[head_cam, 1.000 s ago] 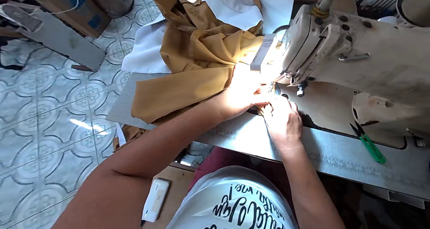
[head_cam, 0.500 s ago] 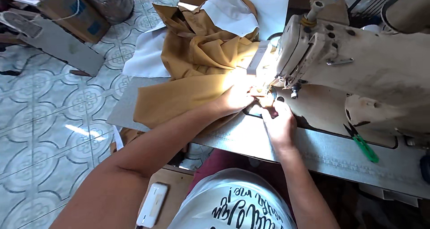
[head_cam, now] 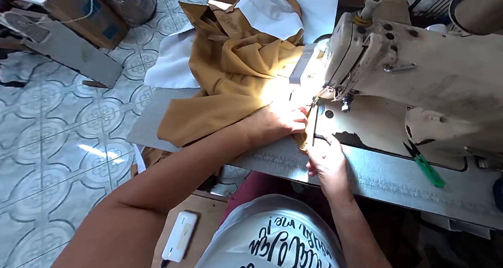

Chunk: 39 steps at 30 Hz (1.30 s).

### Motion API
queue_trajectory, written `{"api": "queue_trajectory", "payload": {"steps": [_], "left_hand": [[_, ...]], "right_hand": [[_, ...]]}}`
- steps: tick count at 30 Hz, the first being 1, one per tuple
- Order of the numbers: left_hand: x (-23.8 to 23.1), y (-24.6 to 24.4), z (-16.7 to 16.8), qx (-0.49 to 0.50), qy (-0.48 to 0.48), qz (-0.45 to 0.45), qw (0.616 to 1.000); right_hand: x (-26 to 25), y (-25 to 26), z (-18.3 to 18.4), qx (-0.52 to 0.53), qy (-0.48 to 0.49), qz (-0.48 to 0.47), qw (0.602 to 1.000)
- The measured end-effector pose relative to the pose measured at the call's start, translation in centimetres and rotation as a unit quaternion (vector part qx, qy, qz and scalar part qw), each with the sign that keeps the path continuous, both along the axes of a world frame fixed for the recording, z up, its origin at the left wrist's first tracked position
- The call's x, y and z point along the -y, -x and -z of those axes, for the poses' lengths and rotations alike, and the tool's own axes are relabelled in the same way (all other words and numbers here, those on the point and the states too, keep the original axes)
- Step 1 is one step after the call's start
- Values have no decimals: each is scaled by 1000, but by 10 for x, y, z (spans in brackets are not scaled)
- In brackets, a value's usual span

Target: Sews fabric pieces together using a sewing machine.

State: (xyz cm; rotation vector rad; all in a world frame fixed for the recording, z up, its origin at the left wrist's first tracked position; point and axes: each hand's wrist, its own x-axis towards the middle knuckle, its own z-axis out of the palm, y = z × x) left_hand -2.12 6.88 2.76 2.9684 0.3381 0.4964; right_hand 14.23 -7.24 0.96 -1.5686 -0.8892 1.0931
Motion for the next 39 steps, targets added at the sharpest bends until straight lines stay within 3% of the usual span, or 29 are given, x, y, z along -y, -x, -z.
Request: {"api": "queue_trajectory", "payload": {"steps": [2,5,10,16,20,24,29,39], "left_hand": [[3,-1,2,-20,-2,6,1000],[8,-5,5,4,-13,-21,1000],[18,-9,6,30,-30,-58,997],[11,-6,7,-8,-12,-36,999],[6,-3,12,3,-9,-37,999],[3,-2,14,-5,-17,-40,999],[5,-2,15,-6,-10,-40,999],[12,-6,13,-27,-2,-58,998]], "right_hand": [[2,-4,2,262,-48,-15,964],[-9,-7,-4,402,-104,9,910],[-25,4,1,426,-70,-8,902],[-21,-6,4,429,-50,-50,901],[-16,-10,8,429,-87,-75,896],[-13,-9,18,460,-143,-62,874],[-7,-11,32,532,-206,-62,819],[-2,-10,33,566,-202,-62,797]]}}
